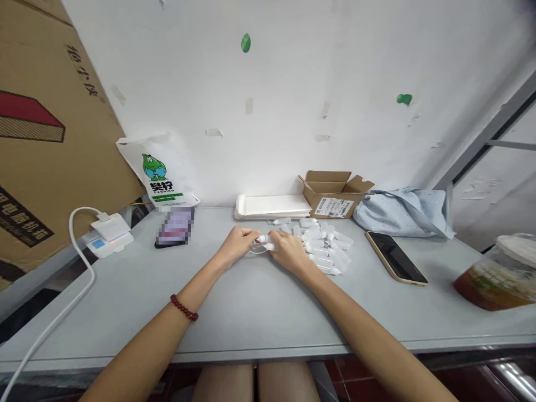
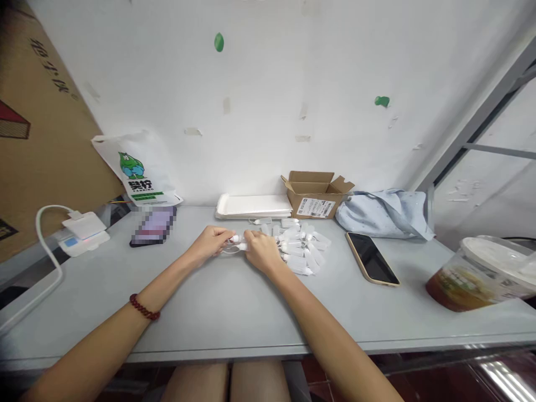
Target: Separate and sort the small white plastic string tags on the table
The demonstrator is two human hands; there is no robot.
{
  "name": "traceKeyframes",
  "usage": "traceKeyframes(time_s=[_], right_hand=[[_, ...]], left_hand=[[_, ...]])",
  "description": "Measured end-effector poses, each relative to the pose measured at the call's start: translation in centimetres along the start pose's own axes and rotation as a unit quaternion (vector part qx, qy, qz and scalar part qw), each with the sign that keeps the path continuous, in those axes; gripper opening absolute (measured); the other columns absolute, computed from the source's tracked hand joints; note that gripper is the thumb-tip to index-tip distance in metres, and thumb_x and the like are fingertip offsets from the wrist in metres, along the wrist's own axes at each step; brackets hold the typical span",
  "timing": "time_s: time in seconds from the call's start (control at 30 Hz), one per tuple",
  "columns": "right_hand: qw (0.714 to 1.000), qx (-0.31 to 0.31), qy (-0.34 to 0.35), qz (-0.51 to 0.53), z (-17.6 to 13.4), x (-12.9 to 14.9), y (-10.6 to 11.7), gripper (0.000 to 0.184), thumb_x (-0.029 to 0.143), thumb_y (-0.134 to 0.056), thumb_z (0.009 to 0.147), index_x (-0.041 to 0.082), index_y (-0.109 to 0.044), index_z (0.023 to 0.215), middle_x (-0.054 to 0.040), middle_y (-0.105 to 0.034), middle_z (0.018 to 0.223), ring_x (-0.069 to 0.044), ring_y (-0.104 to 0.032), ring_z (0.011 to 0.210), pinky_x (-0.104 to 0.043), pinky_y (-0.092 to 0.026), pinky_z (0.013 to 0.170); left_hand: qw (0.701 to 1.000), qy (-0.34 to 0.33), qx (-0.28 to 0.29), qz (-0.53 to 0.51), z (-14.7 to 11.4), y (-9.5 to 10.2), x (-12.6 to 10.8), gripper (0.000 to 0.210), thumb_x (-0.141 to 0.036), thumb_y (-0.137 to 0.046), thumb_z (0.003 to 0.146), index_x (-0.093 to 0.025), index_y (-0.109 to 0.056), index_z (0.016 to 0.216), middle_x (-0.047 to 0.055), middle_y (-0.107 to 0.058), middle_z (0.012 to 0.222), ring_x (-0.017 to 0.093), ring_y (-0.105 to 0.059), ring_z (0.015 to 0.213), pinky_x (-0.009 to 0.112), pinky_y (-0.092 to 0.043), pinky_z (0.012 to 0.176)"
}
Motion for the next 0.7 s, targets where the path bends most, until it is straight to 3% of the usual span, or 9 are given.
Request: traceKeyframes(time_s=[0.1,0.3,0.43,0.53,0.7], right_hand=[[1.000,-0.006,-0.010,-0.007,0.0,-0.2,0.0,0.021,0.021,-0.045,0.083,0.018,-0.055,0.102,-0.0090,-0.066,0.100,-0.021,-0.057,0.089,-0.026,-0.029,0.061],[1.000,-0.015,-0.013,-0.011,0.0,-0.3,0.1,0.019,0.023,-0.046,0.083,0.019,-0.056,0.098,-0.0081,-0.067,0.096,-0.021,-0.059,0.086,-0.027,-0.026,0.057],[1.000,-0.021,-0.018,-0.002,0.1,-0.4,-0.1,0.019,0.022,-0.047,0.081,0.019,-0.056,0.098,-0.0063,-0.067,0.096,-0.020,-0.059,0.085,-0.026,-0.026,0.057],[0.999,-0.031,-0.035,0.017,0.2,-0.7,-0.2,0.019,0.023,-0.048,0.080,0.020,-0.055,0.097,-0.0052,-0.067,0.096,-0.019,-0.059,0.080,-0.026,-0.026,0.058],[0.995,-0.046,-0.071,0.050,0.2,-1.2,-0.2,0.015,0.025,-0.049,0.079,0.020,-0.055,0.092,-0.0043,-0.067,0.087,-0.018,-0.059,0.074,-0.026,-0.024,0.056]], left_hand=[[1.000,0.001,-0.017,-0.019,0.0,-0.1,0.0,0.042,-0.053,-0.054,0.072,-0.013,-0.057,0.061,-0.007,-0.030,0.048,0.006,-0.024,0.044,0.022,-0.017,0.044],[0.998,-0.045,0.036,0.016,-0.3,-0.2,-0.2,0.040,-0.053,-0.063,0.070,-0.014,-0.057,0.066,-0.006,-0.036,0.051,0.006,-0.029,0.046,0.020,-0.019,0.043],[0.995,0.042,0.045,-0.085,-0.2,0.0,-0.3,0.039,-0.052,-0.058,0.076,-0.014,-0.054,0.069,-0.009,-0.029,0.049,0.004,-0.024,0.039,0.018,-0.019,0.039],[0.970,0.100,0.036,-0.217,0.1,0.6,-0.4,0.032,-0.047,-0.055,0.082,-0.015,-0.054,0.077,-0.010,-0.026,0.048,0.003,-0.021,0.036,0.016,-0.018,0.036],[0.894,0.138,0.022,-0.426,0.4,2.5,-1.1,0.022,-0.035,-0.048,0.085,-0.016,-0.050,0.074,-0.009,-0.030,0.048,0.003,-0.019,0.033,0.015,-0.015,0.032]])
Point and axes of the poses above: each hand's wrist, its own z-axis towards the middle knuckle, its own y-axis out of the back of the hand, x = y × z, the point moved 1 cm from there along z, towards the middle knuckle
